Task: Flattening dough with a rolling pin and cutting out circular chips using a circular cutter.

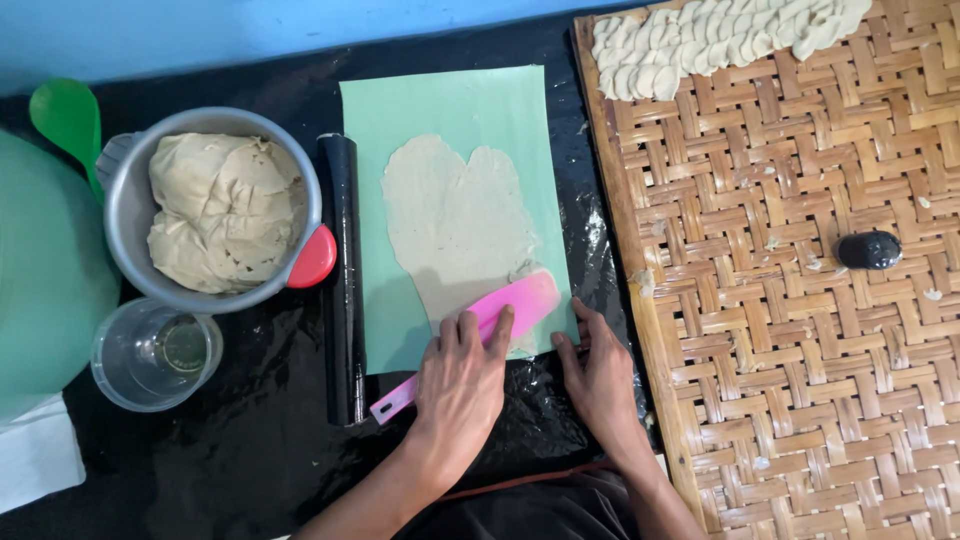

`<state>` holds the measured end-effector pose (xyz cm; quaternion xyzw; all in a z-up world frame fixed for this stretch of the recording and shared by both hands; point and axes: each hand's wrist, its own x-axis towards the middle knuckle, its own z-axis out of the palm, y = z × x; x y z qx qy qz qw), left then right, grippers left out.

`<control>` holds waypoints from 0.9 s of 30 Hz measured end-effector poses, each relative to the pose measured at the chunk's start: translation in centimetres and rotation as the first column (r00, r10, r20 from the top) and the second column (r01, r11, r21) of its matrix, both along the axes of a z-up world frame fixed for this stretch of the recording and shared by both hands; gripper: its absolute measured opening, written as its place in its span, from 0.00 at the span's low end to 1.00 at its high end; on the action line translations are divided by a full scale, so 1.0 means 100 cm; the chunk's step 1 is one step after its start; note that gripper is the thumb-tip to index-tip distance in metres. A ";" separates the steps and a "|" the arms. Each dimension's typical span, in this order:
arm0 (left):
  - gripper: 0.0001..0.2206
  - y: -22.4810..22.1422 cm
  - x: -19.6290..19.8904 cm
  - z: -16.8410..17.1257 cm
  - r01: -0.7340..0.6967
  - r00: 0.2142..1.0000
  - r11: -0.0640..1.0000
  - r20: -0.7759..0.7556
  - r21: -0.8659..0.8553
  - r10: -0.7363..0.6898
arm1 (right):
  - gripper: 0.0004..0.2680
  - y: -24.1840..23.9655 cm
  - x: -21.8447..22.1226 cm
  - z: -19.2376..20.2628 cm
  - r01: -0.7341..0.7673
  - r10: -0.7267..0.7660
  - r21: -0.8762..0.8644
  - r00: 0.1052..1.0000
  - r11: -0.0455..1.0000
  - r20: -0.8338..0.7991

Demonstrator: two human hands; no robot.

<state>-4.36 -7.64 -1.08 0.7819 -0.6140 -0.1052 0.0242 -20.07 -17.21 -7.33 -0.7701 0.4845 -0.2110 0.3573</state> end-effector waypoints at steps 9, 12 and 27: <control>0.23 0.038 0.076 0.069 -0.454 0.880 0.819 -0.029 -0.352 0.475 | 0.19 0.000 -0.004 -0.010 0.008 -0.008 0.053 1.000 0.999 -0.016; 0.18 0.054 0.117 0.091 -0.632 0.726 0.692 0.045 -0.349 0.686 | 0.19 -0.002 -0.006 -0.015 0.002 0.000 0.029 0.999 1.000 -0.048; 0.15 0.060 0.127 0.089 -0.374 0.740 0.672 0.231 -0.639 0.632 | 0.18 0.001 -0.001 0.002 0.010 -0.009 0.016 1.000 1.000 -0.027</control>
